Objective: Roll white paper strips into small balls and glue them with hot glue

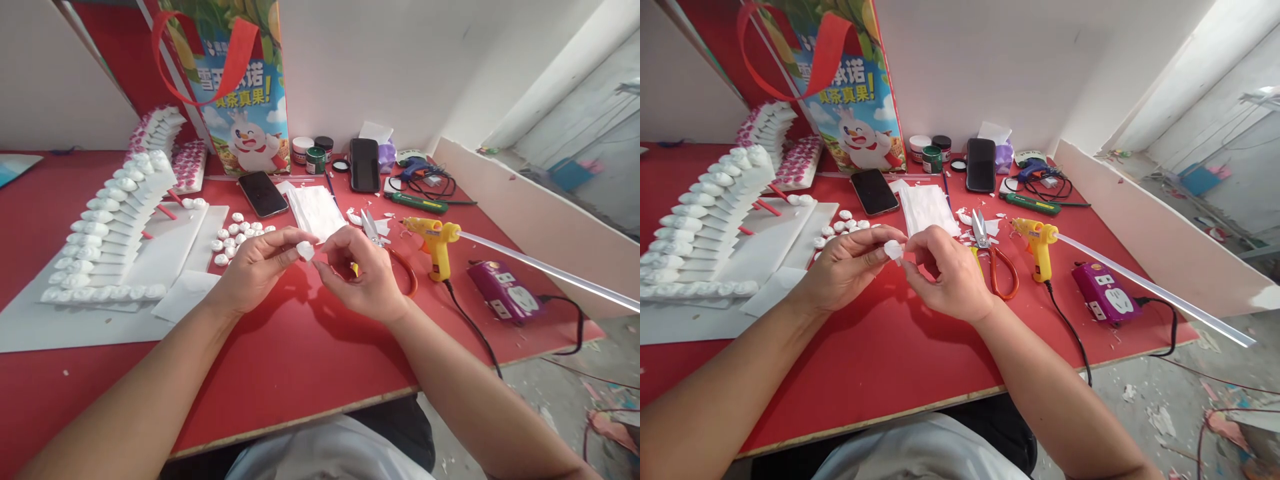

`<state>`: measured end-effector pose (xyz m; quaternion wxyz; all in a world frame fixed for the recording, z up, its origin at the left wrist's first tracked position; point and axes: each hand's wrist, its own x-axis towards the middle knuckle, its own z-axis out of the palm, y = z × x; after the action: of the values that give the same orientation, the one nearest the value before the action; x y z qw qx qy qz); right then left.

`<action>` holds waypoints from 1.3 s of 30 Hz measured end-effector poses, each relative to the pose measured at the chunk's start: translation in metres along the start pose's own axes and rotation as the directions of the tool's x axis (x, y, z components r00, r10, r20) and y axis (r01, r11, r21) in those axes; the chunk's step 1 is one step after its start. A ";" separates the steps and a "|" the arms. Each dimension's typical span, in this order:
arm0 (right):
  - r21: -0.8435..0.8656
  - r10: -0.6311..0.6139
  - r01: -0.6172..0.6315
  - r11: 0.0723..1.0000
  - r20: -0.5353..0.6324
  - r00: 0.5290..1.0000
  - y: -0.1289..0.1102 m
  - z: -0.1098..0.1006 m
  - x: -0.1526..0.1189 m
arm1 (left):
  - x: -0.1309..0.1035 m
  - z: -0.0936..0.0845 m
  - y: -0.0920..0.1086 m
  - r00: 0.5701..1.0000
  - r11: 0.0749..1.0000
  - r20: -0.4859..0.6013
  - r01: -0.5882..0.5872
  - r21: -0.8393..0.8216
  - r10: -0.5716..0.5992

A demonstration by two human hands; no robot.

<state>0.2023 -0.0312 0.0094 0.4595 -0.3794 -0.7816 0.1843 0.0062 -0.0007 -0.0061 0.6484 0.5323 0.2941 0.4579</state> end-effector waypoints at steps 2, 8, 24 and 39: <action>0.004 -0.012 0.012 1.000 0.009 1.000 0.001 0.001 0.000 | 0.000 0.000 0.000 1.000 1.000 0.014 0.005 -0.004 -0.005; -0.023 0.045 -0.046 0.999 -0.036 0.998 0.004 0.004 0.003 | 0.000 0.006 -0.002 0.995 0.995 -0.009 0.099 -0.020 -0.099; -0.842 0.658 -0.407 0.354 -0.085 0.748 -0.037 -0.094 -0.021 | 0.003 0.003 0.001 0.885 0.864 -0.180 0.345 -0.367 -0.429; -0.291 0.750 -0.851 0.438 -0.403 0.524 0.052 -0.116 -0.040 | 0.003 0.000 0.000 0.901 0.865 -0.101 0.367 -0.342 -0.422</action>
<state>0.3356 -0.0352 0.0126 0.2939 -0.8183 -0.4705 0.1503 0.0076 0.0019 -0.0062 0.7769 0.3088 0.3752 0.4004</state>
